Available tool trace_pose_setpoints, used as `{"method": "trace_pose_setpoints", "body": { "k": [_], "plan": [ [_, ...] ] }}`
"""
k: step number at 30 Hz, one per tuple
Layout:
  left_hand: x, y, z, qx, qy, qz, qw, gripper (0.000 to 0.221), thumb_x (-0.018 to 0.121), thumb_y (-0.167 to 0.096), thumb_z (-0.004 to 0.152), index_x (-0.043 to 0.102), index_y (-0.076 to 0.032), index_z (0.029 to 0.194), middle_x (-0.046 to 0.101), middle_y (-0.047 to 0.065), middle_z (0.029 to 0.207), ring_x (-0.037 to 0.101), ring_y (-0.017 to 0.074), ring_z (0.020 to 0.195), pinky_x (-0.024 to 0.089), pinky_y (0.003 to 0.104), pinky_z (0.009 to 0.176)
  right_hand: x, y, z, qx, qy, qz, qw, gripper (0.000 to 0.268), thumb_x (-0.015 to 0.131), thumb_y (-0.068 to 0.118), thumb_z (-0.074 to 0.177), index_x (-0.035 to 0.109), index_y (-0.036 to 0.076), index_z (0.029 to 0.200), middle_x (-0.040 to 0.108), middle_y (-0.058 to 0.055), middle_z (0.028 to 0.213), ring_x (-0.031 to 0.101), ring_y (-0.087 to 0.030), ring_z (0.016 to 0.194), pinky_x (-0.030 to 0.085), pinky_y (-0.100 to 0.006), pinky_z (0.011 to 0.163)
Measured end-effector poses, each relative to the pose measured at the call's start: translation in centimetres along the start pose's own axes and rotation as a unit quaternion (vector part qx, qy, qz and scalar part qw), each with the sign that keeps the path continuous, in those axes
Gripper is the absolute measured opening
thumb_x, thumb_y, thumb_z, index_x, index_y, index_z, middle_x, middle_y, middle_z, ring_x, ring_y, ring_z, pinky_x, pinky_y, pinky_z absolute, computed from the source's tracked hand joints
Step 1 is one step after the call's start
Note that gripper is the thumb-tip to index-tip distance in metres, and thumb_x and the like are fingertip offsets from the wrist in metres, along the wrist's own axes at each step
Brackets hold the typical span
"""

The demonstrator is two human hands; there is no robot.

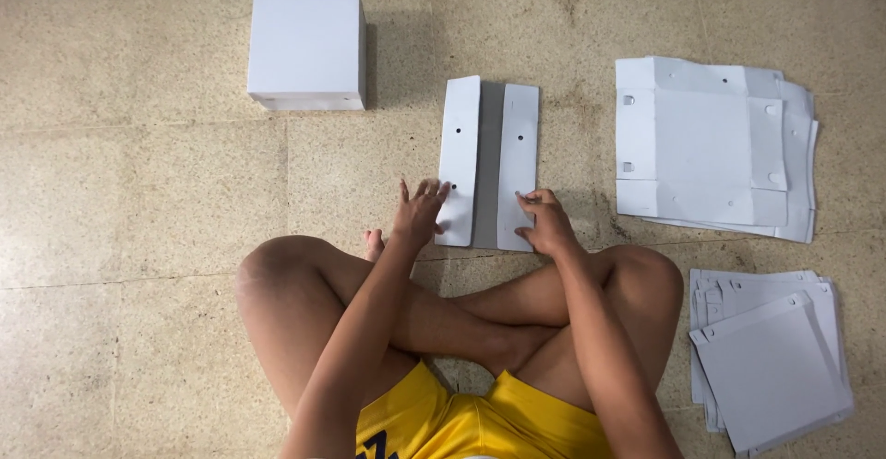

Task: The person folds and assembles white cardboard boxes from flat sheets by hand while sitting on the floor.

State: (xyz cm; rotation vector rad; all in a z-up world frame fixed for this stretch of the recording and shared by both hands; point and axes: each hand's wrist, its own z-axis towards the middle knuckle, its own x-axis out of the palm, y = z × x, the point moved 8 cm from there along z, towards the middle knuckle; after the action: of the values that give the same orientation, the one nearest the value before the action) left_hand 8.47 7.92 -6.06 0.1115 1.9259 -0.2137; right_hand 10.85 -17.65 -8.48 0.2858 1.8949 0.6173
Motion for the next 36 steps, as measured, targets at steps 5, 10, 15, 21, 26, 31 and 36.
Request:
{"method": "trace_pose_setpoints", "body": {
  "k": [5, 10, 15, 21, 26, 31, 36],
  "plan": [
    [1.3, -2.3, 2.3, 0.025, -0.089, 0.092, 0.991, 0.076, 0.095, -0.027, 0.061, 0.063, -0.014, 0.129, 0.064, 0.009, 0.135, 0.048, 0.029, 0.139, 0.024, 0.068, 0.118, -3.0, 5.1, -1.0, 0.065, 0.064, 0.045, 0.995, 0.053, 0.085, 0.01, 0.079, 0.066, 0.005, 0.129, 0.057, -0.015, 0.132, 0.06, -0.036, 0.123, 0.054, -0.05, 0.098],
    [-1.0, -4.9, 2.4, 0.066, -0.106, 0.169, 0.978, 0.025, 0.085, -0.014, 0.074, 0.079, -0.016, 0.098, 0.076, 0.009, 0.11, 0.062, 0.0353, 0.124, 0.028, 0.069, 0.114, -4.2, 4.9, -1.2, 0.12, 0.049, 0.084, 0.988, 0.06, 0.093, 0.018, 0.068, 0.066, 0.009, 0.121, 0.061, -0.011, 0.124, 0.059, -0.031, 0.123, 0.05, -0.044, 0.101],
    [4.2, -6.4, 6.3, 0.127, -0.071, 0.221, 0.964, 0.012, 0.075, 0.0, 0.077, 0.078, -0.008, 0.086, 0.077, 0.018, 0.088, 0.071, 0.0486, 0.095, 0.029, 0.076, 0.104, 1.8, -1.7, 2.2, -0.007, 0.039, 0.059, 0.997, 0.08, 0.096, 0.051, 0.051, 0.071, 0.0, 0.108, 0.064, -0.019, 0.11, 0.062, -0.042, 0.114, 0.048, -0.05, 0.093],
    [0.2, -2.0, 1.0, 0.08, -0.115, 0.084, 0.987, 0.102, 0.101, -0.025, 0.048, 0.057, 0.0, 0.136, 0.066, 0.02, 0.131, 0.05, 0.031, 0.138, 0.033, 0.058, 0.117, -5.2, 6.7, -2.1, 0.041, -0.021, 0.024, 0.999, 0.081, 0.096, 0.038, 0.061, 0.062, 0.008, 0.128, 0.061, -0.018, 0.129, 0.058, -0.039, 0.124, 0.049, -0.049, 0.1],
    [-1.2, -0.6, -3.0, -0.029, 0.023, -0.149, 0.988, 0.094, 0.074, -0.012, 0.087, 0.019, -0.022, 0.163, 0.016, 0.001, 0.17, 0.006, 0.0325, 0.157, 0.003, 0.07, 0.122, -3.1, 5.2, -2.6, -0.064, 0.036, -0.096, 0.993, 0.066, 0.074, 0.034, 0.088, 0.051, 0.017, 0.147, 0.038, -0.01, 0.156, 0.043, -0.035, 0.141, 0.046, -0.05, 0.112],
    [-2.8, -0.9, -3.9, -0.053, 0.018, -0.2, 0.978, 0.091, 0.063, -0.001, 0.087, 0.016, -0.018, 0.163, 0.013, 0.003, 0.17, 0.007, 0.0272, 0.157, -0.001, 0.071, 0.121, -3.6, 7.8, -4.3, -0.056, 0.028, -0.107, 0.992, 0.059, 0.058, 0.016, 0.102, 0.038, 0.006, 0.156, 0.026, -0.02, 0.163, 0.032, -0.04, 0.147, 0.044, -0.055, 0.113],
    [-4.4, 0.1, -3.9, -0.034, -0.038, -0.166, 0.985, 0.087, 0.066, -0.014, 0.095, 0.013, -0.02, 0.164, 0.014, 0.002, 0.171, 0.005, 0.0327, 0.157, 0.008, 0.071, 0.12, -5.5, 7.1, -4.0, -0.001, 0.011, 0.027, 1.0, 0.071, 0.065, 0.015, 0.098, 0.032, 0.016, 0.16, 0.014, -0.019, 0.167, 0.016, -0.042, 0.153, 0.029, -0.055, 0.121]
  ]
}}
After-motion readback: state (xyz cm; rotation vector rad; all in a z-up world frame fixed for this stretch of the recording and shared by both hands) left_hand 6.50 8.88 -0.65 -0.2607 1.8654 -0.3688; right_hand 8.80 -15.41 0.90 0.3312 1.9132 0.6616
